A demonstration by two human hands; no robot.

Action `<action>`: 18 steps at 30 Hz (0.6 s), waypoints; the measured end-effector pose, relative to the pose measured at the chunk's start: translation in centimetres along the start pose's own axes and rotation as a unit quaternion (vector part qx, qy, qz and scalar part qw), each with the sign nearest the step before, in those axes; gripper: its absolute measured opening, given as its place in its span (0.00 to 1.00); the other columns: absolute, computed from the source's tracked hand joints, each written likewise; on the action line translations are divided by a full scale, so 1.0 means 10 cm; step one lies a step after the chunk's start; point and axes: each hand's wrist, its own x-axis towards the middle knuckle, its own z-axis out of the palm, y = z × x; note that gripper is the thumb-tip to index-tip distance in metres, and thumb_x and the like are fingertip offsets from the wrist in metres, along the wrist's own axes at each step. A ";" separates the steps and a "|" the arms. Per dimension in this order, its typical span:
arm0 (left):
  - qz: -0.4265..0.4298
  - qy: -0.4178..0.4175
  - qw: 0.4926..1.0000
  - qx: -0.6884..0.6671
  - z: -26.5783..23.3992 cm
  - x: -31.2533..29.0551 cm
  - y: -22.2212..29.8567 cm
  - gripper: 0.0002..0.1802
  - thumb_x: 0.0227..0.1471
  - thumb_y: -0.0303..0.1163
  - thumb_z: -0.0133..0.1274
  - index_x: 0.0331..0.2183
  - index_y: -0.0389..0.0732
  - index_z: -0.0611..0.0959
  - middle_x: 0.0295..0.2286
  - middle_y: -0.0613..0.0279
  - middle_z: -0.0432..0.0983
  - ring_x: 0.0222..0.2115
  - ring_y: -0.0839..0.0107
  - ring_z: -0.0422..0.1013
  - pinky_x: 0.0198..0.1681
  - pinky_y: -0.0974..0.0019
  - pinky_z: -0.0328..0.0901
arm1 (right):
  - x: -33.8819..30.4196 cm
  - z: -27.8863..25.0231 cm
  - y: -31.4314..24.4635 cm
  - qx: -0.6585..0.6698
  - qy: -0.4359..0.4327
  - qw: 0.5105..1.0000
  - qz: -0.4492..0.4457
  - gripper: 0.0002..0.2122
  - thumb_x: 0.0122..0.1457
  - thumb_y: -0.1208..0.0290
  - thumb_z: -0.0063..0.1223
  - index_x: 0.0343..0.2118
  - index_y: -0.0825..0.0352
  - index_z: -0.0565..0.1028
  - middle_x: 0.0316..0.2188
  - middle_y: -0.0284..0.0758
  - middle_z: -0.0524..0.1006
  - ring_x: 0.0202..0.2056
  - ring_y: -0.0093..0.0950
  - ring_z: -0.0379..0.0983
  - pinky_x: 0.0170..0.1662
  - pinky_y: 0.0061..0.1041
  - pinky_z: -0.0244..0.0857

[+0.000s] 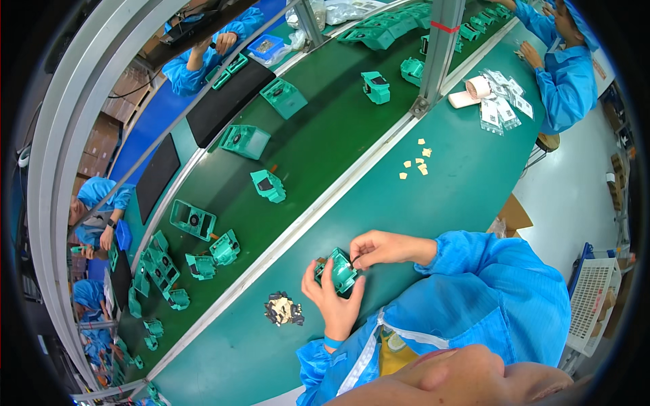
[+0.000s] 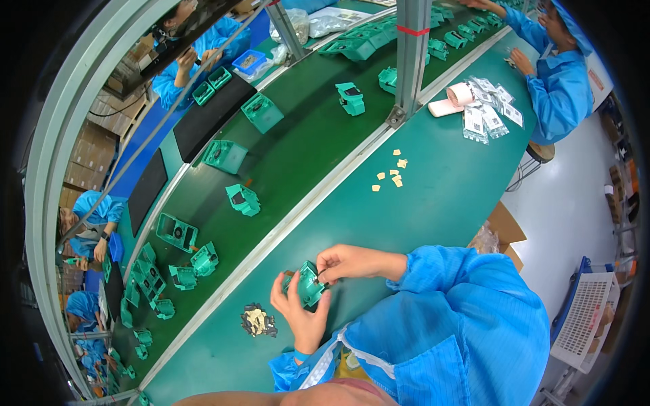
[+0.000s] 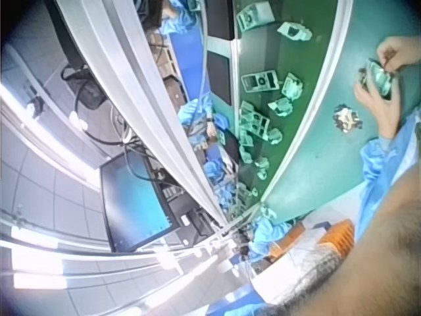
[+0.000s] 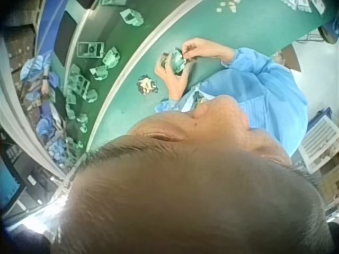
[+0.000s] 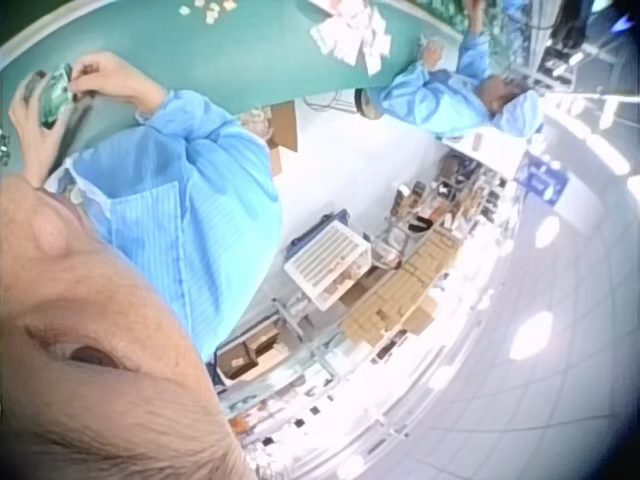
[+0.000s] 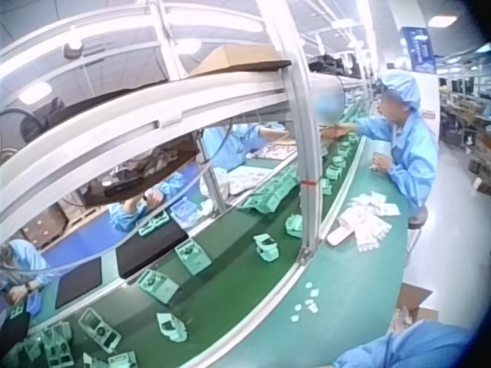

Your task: Assemble small electronic components into a green plastic housing on an assembly line.

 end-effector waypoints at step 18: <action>-0.010 0.079 0.992 -0.099 0.01 -0.04 -0.03 0.04 0.48 0.25 0.63 0.30 0.40 0.83 0.51 0.53 0.70 0.54 0.53 0.62 0.58 0.52 0.55 | -0.18 0.36 -0.34 -0.304 0.057 0.935 -0.176 0.10 0.58 0.71 0.59 0.36 0.69 0.71 0.32 0.39 0.74 0.33 0.33 0.76 0.36 0.31 0.71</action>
